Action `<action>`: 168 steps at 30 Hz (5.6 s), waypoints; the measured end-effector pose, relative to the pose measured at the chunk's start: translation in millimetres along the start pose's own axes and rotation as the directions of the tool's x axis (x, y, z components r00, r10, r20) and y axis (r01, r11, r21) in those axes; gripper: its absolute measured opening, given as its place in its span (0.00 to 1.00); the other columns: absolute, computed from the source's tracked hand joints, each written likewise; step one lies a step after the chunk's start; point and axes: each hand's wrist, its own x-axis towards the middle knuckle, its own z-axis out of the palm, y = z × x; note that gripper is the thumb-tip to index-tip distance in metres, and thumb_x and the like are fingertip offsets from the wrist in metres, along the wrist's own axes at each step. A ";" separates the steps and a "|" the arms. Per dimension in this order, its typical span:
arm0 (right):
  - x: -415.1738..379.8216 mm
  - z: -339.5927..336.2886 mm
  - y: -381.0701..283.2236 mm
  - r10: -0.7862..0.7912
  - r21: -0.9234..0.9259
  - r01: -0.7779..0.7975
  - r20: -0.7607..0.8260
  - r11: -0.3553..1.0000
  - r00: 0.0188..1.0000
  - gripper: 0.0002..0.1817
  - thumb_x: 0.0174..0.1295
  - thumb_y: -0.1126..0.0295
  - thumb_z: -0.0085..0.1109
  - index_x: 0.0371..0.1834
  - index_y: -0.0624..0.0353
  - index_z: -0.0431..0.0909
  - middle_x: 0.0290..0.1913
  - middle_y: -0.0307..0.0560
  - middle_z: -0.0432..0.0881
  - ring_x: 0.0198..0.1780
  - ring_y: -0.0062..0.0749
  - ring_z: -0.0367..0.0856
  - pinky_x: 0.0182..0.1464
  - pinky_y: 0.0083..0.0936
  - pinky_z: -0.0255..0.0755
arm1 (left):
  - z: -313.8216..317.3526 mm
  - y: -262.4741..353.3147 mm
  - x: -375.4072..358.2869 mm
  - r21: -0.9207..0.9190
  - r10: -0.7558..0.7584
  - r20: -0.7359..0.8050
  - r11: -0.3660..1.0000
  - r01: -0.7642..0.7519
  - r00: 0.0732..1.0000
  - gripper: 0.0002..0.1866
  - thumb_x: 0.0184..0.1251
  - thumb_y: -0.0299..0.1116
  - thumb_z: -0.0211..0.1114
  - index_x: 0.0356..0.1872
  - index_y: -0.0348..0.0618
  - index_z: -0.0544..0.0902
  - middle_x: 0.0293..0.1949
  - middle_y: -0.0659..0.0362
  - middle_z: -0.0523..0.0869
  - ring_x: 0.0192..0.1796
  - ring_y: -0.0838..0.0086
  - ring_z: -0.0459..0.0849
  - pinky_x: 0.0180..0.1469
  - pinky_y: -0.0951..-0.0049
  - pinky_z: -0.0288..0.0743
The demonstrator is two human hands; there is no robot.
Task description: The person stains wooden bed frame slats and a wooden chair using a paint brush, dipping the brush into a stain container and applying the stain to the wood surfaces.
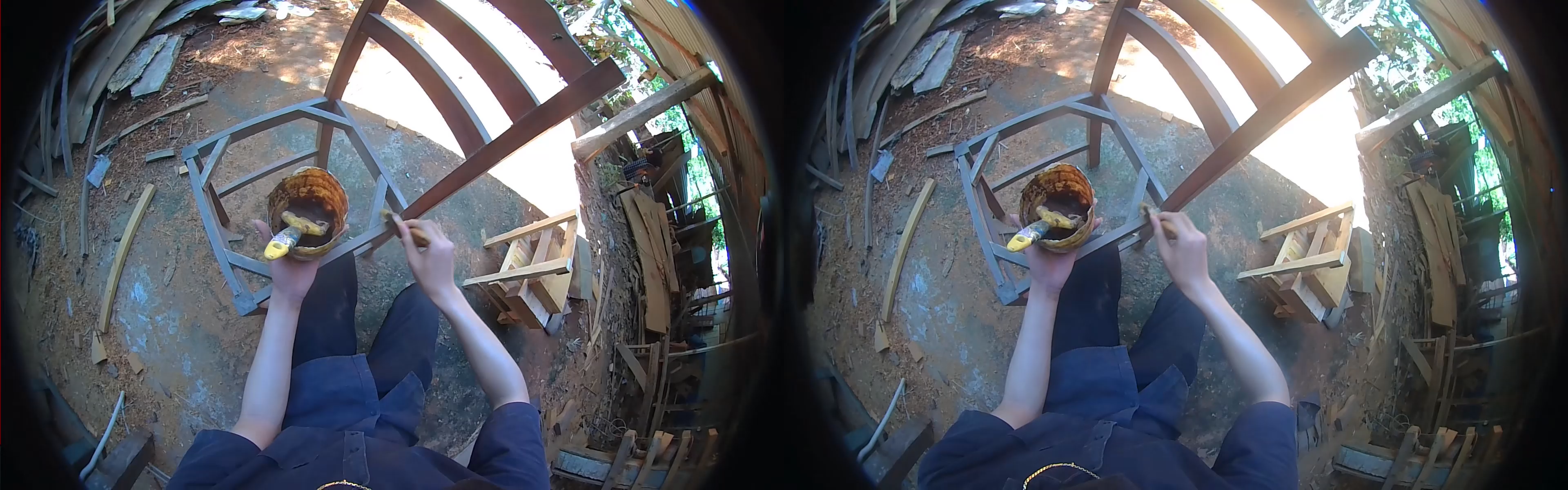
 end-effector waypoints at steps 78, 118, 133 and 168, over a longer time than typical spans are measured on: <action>110.9 -112.1 -78.0 -0.540 -0.805 0.155 -0.228 0.572 0.810 0.10 0.66 0.68 0.75 0.46 0.58 0.89 0.45 0.48 0.89 0.43 0.41 0.94 0.38 0.31 0.89 | -8.8 4.2 -0.7 -0.084 0.070 -0.006 0.994 -0.070 0.998 0.51 0.71 0.77 0.51 0.83 0.50 0.58 0.80 0.49 0.64 0.81 0.50 0.64 0.81 0.26 0.56; 177.4 -198.5 -104.3 -0.724 -0.854 -0.015 -0.449 0.520 0.524 0.09 0.69 0.72 0.68 0.51 0.56 0.87 0.43 0.42 0.88 0.46 0.36 0.86 0.43 0.32 0.83 | 5.4 -1.0 -2.2 0.018 0.076 0.055 0.997 -0.077 0.996 0.51 0.74 0.73 0.54 0.85 0.48 0.52 0.83 0.45 0.58 0.84 0.40 0.57 0.83 0.32 0.55; 12.4 -16.1 -19.3 -0.374 -0.812 0.146 -0.095 0.566 0.923 0.18 0.64 0.67 0.59 0.54 0.61 0.86 0.54 0.52 0.86 0.68 0.45 0.81 0.79 0.62 0.65 | 12.0 -7.5 -3.8 0.017 0.102 0.017 0.995 -0.102 0.995 0.51 0.75 0.72 0.55 0.86 0.49 0.52 0.84 0.45 0.58 0.85 0.41 0.54 0.84 0.34 0.52; 170.0 -214.5 -55.8 -0.544 -0.518 0.217 -0.641 0.827 0.541 0.09 0.70 0.80 0.65 0.51 0.57 0.83 0.67 0.55 0.84 0.70 0.51 0.82 0.65 0.39 0.84 | 10.8 -8.6 -3.5 0.084 0.106 0.068 0.990 -0.112 0.992 0.55 0.71 0.79 0.51 0.84 0.45 0.55 0.79 0.43 0.66 0.80 0.47 0.67 0.83 0.37 0.57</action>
